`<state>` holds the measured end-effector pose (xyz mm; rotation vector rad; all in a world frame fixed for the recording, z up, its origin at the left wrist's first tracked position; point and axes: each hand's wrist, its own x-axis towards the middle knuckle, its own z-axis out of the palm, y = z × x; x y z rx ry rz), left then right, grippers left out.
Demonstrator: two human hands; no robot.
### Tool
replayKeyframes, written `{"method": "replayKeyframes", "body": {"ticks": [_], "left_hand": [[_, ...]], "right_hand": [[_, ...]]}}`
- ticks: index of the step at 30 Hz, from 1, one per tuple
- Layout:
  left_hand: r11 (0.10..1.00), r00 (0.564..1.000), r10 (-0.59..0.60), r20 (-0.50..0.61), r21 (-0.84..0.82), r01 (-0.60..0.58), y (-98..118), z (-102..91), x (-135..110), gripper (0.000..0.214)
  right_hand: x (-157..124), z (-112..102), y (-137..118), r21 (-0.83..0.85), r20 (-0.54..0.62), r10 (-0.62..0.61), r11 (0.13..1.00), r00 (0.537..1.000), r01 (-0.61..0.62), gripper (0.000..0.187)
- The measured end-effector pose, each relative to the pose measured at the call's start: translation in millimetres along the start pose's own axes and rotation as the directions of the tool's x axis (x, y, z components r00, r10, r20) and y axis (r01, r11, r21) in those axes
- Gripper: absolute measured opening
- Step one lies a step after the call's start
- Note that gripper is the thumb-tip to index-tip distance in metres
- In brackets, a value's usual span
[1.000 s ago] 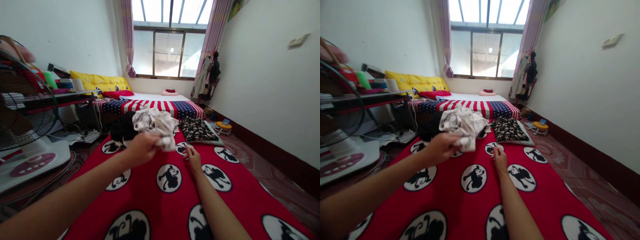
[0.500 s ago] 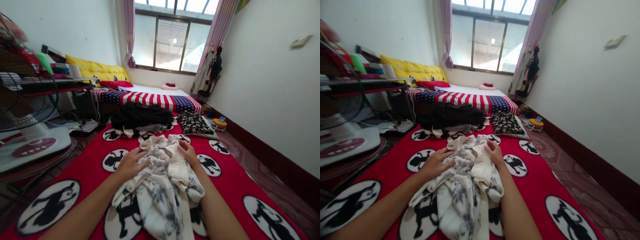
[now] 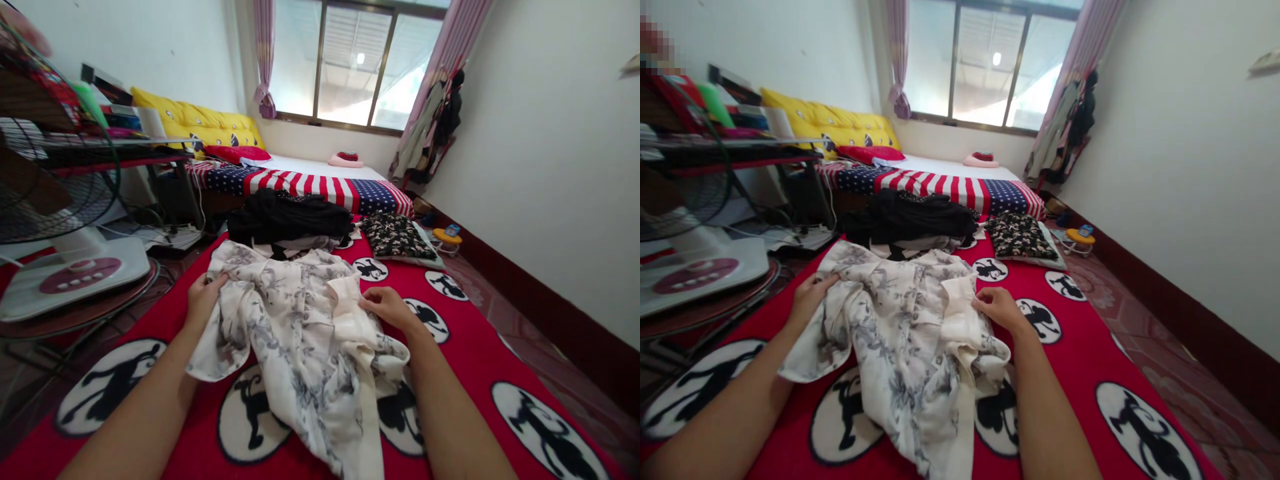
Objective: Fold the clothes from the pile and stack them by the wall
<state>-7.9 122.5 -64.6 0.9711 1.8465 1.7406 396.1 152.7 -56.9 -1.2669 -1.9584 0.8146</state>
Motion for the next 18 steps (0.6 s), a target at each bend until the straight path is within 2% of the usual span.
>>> {"method": "replayKeyframes", "body": {"ticks": [2,3,5,7,8,9,10,11,12,13,14,16,17,18], "left_hand": [[1.0,0.997,0.003,-0.078,-0.006,-0.004,-2.3,-7.5,5.3,0.02],[0.999,0.99,0.035,-0.136,-0.013,-0.037,-1.8,-10.7,7.1,0.023],[0.99,0.952,0.134,-0.276,-0.013,-0.143,4.2,-15.3,8.6,0.034],[0.959,0.878,0.269,-0.396,0.029,-0.281,18.0,-16.5,6.1,0.045],[0.937,0.85,0.335,-0.406,0.051,-0.345,27.5,-15.2,2.4,0.045],[0.915,0.845,0.393,-0.362,0.062,-0.399,38.1,-12.3,-3.4,0.041],[0.889,0.851,0.452,-0.269,0.059,-0.453,49.1,-7.6,-11.5,0.034],[0.866,0.857,0.5,-0.128,0.043,-0.499,59.4,-0.9,-21.6,0.027],[0.846,0.845,0.531,0.061,0.021,-0.533,68.2,7.6,-33.5,0.023],[0.823,0.796,0.546,0.263,0.01,-0.568,74.5,17.7,-46.3,0.023],[0.782,0.694,0.55,0.464,0.006,-0.623,77.6,28.9,-59.2,0.026],[0.619,0.392,0.521,0.758,-0.019,-0.786,73.3,51.8,-82.0,0.041],[0.531,0.259,0.469,0.844,-0.035,-0.847,66.4,61.9,-90.5,0.05],[0.455,0.16,0.411,0.898,-0.049,-0.889,57.4,70.3,-96.7,0.056]], "right_hand": [[2.1,0.8,-2.0,0.148,-0.162,0.085,0.987,0.983,-0.061,0.021],[3.4,-0.1,-1.1,0.236,-0.281,0.161,0.967,0.946,-0.094,0.021],[5.8,-4.5,4.1,0.389,-0.489,0.31,0.914,0.816,-0.114,0.024],[7.0,-11.7,11.6,0.465,-0.611,0.392,0.881,0.688,-0.089,0.026],[7.2,-15.9,14.8,0.48,-0.649,0.41,0.874,0.641,-0.074,0.027],[7.0,-19.9,16.7,0.495,-0.683,0.428,0.867,0.592,-0.056,0.027],[6.7,-23.6,16.9,0.506,-0.712,0.441,0.862,0.547,-0.036,0.027],[6.4,-26.4,14.9,0.512,-0.735,0.449,0.859,0.508,-0.017,0.027],[6.1,-28.0,10.7,0.515,-0.747,0.447,0.857,0.492,0.002,0.028],[5.9,-28.1,4.6,0.513,-0.745,0.435,0.858,0.507,0.018,0.029],[5.9,-26.5,-2.7,0.505,-0.725,0.408,0.863,0.555,0.026,0.03],[5.7,-18.9,-17.7,0.445,-0.616,0.302,0.895,0.728,0.005,0.033],[5.3,-13.5,-23.2,0.378,-0.528,0.226,0.926,0.819,-0.012,0.035],[4.7,-7.8,-26.2,0.278,-0.436,0.145,0.96,0.888,-0.02,0.037]]}}
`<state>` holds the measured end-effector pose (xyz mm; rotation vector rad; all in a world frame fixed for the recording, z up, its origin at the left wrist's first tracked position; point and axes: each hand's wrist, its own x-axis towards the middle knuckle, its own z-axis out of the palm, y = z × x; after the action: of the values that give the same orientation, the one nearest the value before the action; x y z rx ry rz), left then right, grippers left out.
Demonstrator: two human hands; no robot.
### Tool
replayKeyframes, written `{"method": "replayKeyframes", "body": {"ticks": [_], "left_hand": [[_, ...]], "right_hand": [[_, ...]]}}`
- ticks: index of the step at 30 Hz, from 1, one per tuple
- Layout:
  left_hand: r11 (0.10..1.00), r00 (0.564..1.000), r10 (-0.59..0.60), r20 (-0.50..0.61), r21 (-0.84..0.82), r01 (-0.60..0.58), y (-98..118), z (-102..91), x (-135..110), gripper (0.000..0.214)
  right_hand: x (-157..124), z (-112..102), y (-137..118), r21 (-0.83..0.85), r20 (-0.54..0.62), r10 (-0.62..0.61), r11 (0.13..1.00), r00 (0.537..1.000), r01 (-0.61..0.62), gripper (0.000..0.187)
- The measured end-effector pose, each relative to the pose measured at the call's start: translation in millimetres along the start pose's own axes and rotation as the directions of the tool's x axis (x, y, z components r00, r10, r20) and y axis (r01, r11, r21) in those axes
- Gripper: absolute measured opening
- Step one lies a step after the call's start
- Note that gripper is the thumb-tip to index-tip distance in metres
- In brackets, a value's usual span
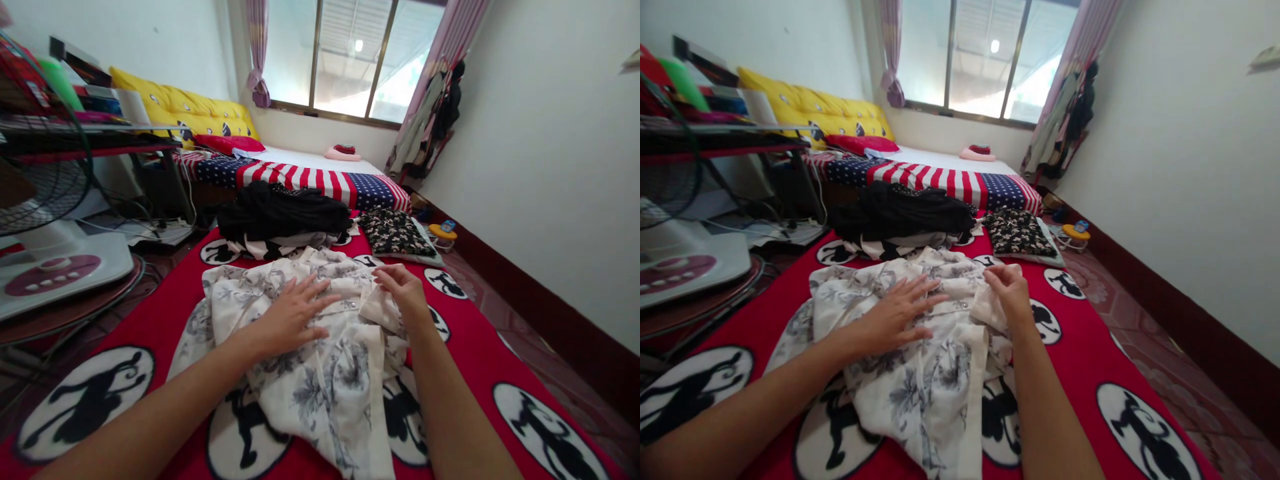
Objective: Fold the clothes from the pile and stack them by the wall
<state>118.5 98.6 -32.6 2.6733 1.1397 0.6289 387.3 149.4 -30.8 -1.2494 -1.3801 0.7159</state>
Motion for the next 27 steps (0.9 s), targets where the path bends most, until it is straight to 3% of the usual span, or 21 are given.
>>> {"method": "replayKeyframes", "body": {"ticks": [2,4,7,10,12,14,16,18,20,23,27], "left_hand": [[0.996,0.992,0.026,0.125,0.081,-0.036,-4.7,22.9,0.0,0.058],[0.994,0.989,0.014,0.146,0.102,-0.029,-13.2,36.9,-5.0,0.055],[0.995,0.993,0.012,0.115,0.096,-0.023,-22.6,43.1,-13.5,0.053],[0.996,0.996,0.005,0.091,0.092,-0.014,-24.3,42.9,-17.4,0.051],[0.996,0.997,0.004,0.072,0.094,-0.01,-23.0,42.9,-17.4,0.049],[0.994,0.999,0.011,0.044,0.105,-0.015,-21.0,42.3,-15.8,0.048],[0.991,1.0,0.016,0.0,0.133,-0.015,-18.9,39.7,-13.0,0.043],[0.984,0.999,0.013,-0.048,0.179,-0.005,-17.7,34.0,-9.7,0.035],[0.973,0.997,0.005,-0.072,0.23,0.012,-19.6,24.7,-8.1,0.029],[0.962,1.0,-0.02,0.017,0.274,0.014,-30.2,3.5,-15.1,0.032],[0.952,0.973,-0.15,0.176,0.29,0.094,-50.2,-37.7,-50.4,0.039]], "right_hand": [[-5.6,6.1,5.8,-0.239,0.173,-0.091,0.962,0.981,0.132,0.043],[-8.1,3.3,20.3,-0.498,0.217,-0.124,0.839,0.968,0.219,0.044],[-6.3,-14.9,42.5,-0.772,0.109,-0.109,0.617,0.988,0.153,0.022],[-2.3,-32.9,43.7,-0.846,-0.109,-0.217,0.532,0.97,0.024,0.014],[-1.0,-34.9,31.4,-0.834,-0.218,-0.314,0.552,0.924,-0.009,0.015],[-2.4,-26.3,15.7,-0.781,-0.213,-0.377,0.62,0.901,0.075,0.02],[-7.2,-9.2,4.8,-0.659,-0.098,-0.372,0.719,0.923,0.221,0.021],[-14.1,11.6,3.2,-0.517,0.089,-0.301,0.801,0.95,0.302,0.018],[-20.5,30.0,10.0,-0.446,0.277,-0.228,0.83,0.933,0.335,0.015],[-23.6,44.3,25.9,-0.367,0.403,-0.233,0.845,0.885,0.39,0.01],[-18.0,42.0,37.4,-0.296,0.291,-0.22,0.905,0.931,0.306,0.008]]}}
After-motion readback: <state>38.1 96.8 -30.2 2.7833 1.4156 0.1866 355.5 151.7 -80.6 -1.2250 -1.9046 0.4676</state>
